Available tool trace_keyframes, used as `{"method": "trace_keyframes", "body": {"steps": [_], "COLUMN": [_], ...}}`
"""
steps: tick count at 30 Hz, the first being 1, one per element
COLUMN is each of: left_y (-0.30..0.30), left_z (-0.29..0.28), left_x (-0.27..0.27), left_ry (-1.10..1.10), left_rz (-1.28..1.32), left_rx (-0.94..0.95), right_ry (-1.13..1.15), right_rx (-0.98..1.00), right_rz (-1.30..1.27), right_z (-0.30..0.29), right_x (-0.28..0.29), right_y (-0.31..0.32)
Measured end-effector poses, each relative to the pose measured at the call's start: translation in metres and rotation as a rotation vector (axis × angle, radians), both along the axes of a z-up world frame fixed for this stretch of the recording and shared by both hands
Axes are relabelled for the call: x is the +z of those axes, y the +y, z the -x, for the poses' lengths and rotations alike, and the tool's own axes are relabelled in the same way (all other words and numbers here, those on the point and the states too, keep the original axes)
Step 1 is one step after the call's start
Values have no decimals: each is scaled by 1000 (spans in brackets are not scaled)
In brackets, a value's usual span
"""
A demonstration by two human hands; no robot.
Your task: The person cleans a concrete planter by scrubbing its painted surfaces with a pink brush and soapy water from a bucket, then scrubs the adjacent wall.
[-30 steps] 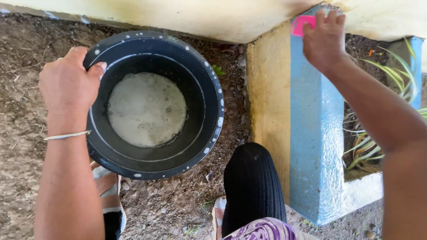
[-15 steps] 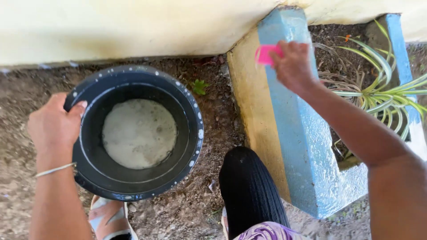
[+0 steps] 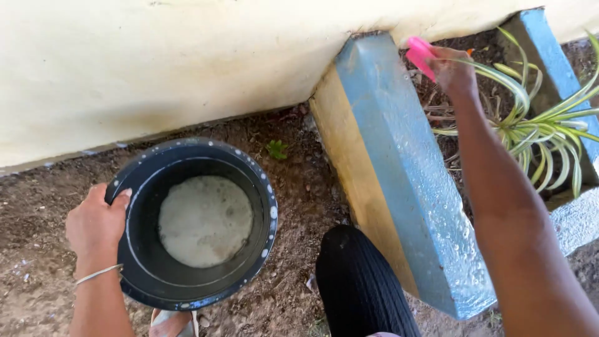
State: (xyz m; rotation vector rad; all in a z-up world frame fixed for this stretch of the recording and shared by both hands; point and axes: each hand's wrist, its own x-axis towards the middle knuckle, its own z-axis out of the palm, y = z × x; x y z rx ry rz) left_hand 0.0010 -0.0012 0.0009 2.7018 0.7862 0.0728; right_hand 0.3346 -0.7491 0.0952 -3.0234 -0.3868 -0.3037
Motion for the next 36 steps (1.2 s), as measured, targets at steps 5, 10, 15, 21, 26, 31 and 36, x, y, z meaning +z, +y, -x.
{"method": "trace_keyframes", "body": {"steps": [5,10,15,21,26,31,36], "left_y": [-4,-4,-21,-12,-11,-14,-80], "left_z": [-7,3,-12,-10,-14,-9,-37], "left_x": [11,8,44,31,20,15,69], "left_ry": [88,112,172,164,120,39,79], "left_rz": [48,21,95,110,102,29,95], "left_rx": [36,24,130,121,62,6,-66], "right_ry": [23,-51,39,131,-221,135,182], "right_rx": [-424,-494,-260,-648,-208,-626,-325], "right_rz": [-108,48,505,-298,-91,-404,-80], "right_z": [2,16,-34,-35,-19,-45,65], "right_x": [-7,-28,-36,-23,0,-24,30], "right_y": [105,219,106,168,151,125,251]}}
